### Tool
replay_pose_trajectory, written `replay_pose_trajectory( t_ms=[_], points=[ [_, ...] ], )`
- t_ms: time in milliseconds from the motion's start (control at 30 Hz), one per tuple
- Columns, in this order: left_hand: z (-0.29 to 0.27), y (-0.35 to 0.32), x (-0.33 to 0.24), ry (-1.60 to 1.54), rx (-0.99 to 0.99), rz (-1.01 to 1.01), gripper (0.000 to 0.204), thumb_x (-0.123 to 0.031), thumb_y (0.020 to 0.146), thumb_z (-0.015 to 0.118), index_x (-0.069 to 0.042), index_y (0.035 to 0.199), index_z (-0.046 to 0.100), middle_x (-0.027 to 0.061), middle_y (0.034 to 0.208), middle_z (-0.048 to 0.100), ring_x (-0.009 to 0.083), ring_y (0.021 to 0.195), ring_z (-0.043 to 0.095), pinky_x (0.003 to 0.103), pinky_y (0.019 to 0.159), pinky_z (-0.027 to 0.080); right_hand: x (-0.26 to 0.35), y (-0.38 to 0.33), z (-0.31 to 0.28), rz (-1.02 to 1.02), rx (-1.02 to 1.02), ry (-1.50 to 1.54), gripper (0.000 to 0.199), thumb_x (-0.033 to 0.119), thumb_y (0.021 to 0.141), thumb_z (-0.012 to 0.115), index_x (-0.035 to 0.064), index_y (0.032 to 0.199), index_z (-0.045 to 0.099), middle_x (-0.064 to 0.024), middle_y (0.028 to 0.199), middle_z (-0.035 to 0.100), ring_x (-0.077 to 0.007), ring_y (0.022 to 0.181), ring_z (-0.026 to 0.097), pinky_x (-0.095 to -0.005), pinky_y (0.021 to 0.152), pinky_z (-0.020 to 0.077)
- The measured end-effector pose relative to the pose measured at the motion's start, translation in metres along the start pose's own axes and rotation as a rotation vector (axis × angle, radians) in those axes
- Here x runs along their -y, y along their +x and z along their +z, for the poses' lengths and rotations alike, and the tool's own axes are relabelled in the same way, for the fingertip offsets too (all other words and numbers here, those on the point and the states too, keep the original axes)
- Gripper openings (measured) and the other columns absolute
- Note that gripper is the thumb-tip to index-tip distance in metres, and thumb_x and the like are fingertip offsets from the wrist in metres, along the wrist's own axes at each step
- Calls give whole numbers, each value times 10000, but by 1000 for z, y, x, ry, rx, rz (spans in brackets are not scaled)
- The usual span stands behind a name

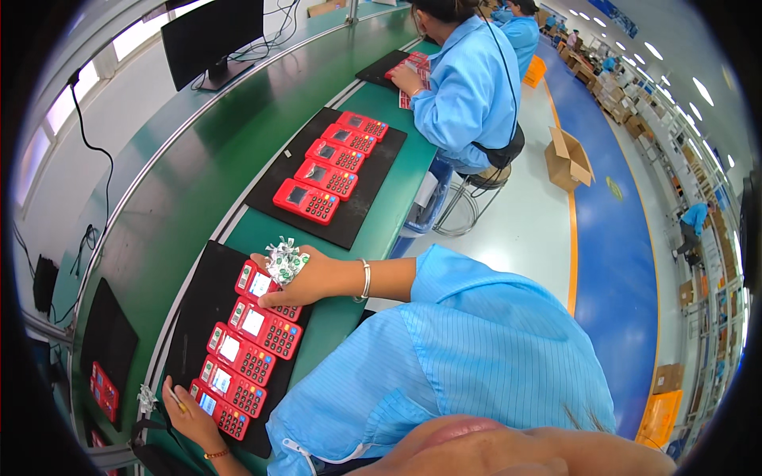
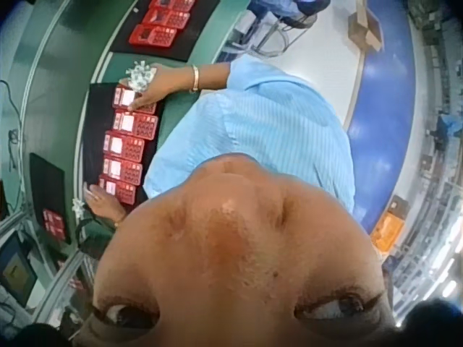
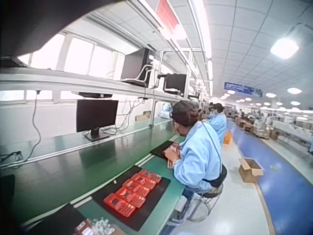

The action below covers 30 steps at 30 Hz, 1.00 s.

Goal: The person tests POS terminals by pressing their buttons and touching their screens, applies stickers onto the terminals, and moves the terminals along the workbench.

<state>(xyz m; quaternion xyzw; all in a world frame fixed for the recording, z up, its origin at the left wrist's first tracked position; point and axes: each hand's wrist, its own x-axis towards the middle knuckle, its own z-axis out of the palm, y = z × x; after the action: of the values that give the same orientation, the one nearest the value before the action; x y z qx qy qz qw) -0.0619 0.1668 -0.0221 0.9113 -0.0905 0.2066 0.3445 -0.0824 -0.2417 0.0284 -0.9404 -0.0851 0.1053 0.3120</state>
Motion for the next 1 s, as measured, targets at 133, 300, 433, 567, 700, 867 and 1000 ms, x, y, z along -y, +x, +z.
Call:
replay_pose_trajectory(
  t_ms=[133,300,433,567,700,867,1000],
  points=[
    [0,3,20,-35,-87,-141,390,-243,1075,494,51,1309,600,172,1292,649,257,1168,603,356,1024,439,-13,-4,15,-136,-168,-159,963,703,905,536,-16,1525,377,-300,1554,352,-402,1469,329,-451,1195,276],
    [0,1,32,-27,-57,-103,372,-236,1069,512,45,1294,610,153,1267,654,234,1147,601,339,1012,440,-12,-12,57,-473,-355,-151,964,750,813,620,49,1460,484,-279,1616,234,-478,1464,280,-551,1212,186],
    [0,-2,32,-43,-60,-149,350,-222,1063,526,43,1272,618,133,1222,660,206,1096,605,324,975,455,-15,-16,59,-582,-452,-143,1008,775,736,671,86,1449,489,-261,1619,250,-491,1478,254,-662,1167,182],
    [-2,-4,32,-10,-60,-159,335,-222,1061,528,37,1249,627,127,1187,662,200,1061,603,323,955,459,-17,-14,63,-729,-456,-109,979,740,697,724,35,1362,587,-246,1625,258,-435,1502,238,-695,1144,170],
    [-6,-5,34,12,-33,-184,331,-229,1062,519,34,1231,629,125,1161,663,200,1042,601,328,951,457,-17,-11,67,-761,-436,-109,967,744,671,734,27,1312,630,-240,1577,359,-425,1475,309,-680,1117,228],
    [-7,-4,34,-2,-21,-218,338,-239,1063,518,33,1230,631,127,1163,668,208,1049,605,333,954,459,-18,-8,71,-753,-433,-110,947,727,699,732,32,1331,615,-240,1527,430,-432,1460,336,-687,1107,244],
    [-2,-2,32,-11,-33,-203,350,-246,1062,521,35,1239,631,132,1178,669,213,1065,609,335,963,457,-23,-6,70,-744,-480,-132,974,781,652,726,61,1301,625,-217,1491,478,-420,1431,378,-666,1112,266]
  ],
)
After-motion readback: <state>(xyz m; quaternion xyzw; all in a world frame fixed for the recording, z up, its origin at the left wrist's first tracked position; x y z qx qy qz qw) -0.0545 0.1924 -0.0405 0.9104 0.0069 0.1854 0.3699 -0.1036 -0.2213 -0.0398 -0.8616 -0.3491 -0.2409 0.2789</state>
